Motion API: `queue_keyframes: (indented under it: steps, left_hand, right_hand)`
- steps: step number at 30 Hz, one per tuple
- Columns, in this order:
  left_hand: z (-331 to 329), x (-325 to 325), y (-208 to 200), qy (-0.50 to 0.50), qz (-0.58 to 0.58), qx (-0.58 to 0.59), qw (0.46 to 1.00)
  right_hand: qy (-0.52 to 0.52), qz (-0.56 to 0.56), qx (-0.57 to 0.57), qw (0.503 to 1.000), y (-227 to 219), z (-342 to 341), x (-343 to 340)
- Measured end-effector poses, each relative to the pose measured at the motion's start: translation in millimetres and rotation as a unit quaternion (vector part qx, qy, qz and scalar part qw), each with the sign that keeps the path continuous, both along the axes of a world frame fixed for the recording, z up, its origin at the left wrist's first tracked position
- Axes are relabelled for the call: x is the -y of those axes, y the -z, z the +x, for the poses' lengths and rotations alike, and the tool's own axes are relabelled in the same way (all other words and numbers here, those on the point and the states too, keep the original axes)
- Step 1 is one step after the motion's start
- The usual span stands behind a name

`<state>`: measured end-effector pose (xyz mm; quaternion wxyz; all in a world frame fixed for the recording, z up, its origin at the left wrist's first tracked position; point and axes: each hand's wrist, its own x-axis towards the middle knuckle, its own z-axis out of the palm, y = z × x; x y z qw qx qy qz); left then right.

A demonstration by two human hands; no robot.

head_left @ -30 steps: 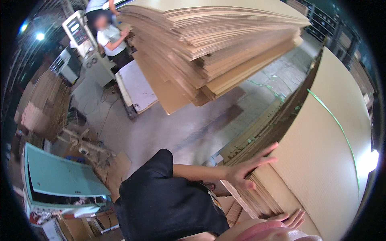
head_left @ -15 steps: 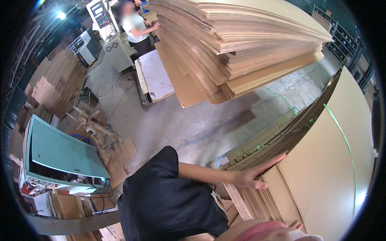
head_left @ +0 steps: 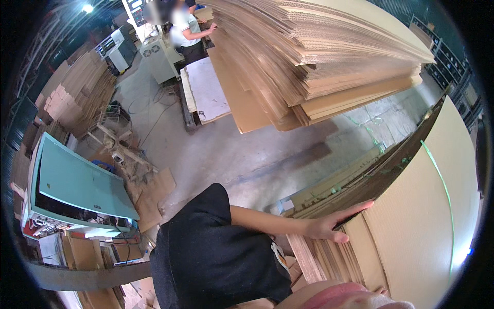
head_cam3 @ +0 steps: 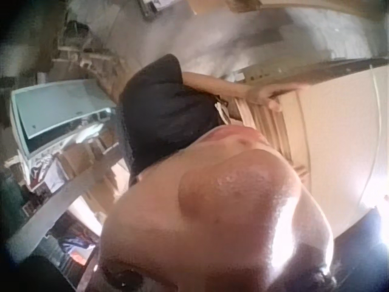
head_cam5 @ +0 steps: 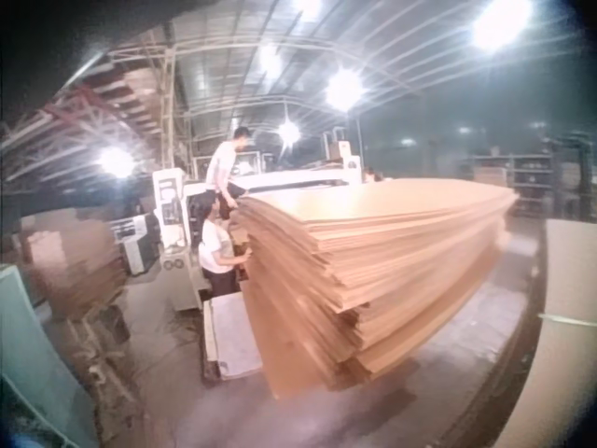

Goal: The person lifts and stacks large flat cardboard sheets in a warehouse environment. They align the sheets into a neat pile and secure the stack with a green plastic strap.

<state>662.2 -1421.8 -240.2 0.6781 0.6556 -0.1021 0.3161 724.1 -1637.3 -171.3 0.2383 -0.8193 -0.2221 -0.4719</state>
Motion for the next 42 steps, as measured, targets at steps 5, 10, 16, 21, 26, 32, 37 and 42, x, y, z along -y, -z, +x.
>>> queue_keyframes:
  steps: [5, 10, 16, 21, 26, 32, 37, 42]
  left_hand:
    - [1, 1, 1, 0.000, -0.017, 0.007, 1.000]
    - [-2, -3, -5, -0.017, -0.003, -0.026, 1.000]
    - [-10, 0, -13, -0.049, 0.021, -0.069, 0.996]
    - [-2, -3, -1, -0.035, 0.035, -0.051, 0.997]
    - [-8, 4, 3, -0.013, -0.087, -0.043, 0.995]
    - [-1, 6, -11, -0.008, -0.149, -0.034, 0.988]
    - [-1, 8, -10, -0.015, -0.151, -0.029, 0.988]
    - [-1, 7, -14, -0.034, -0.131, -0.041, 0.990]
  right_hand:
    - [0.009, -0.002, 0.000, 1.000, 2, 1, 2]
    - [0.011, 0.007, -0.006, 1.000, 7, 4, 3]
    - [0.021, 0.017, -0.028, 0.999, -2, -1, 2]
    - [0.050, 0.014, -0.008, 0.999, -1, -4, 4]
    - [0.017, -0.074, -0.060, 0.995, 4, -1, 18]
    - [0.046, 0.004, -0.118, 0.992, -1, -4, 5]
    - [0.039, 0.027, -0.121, 0.992, -1, -8, 5]
    - [0.041, 0.030, -0.121, 0.991, -1, -6, 3]
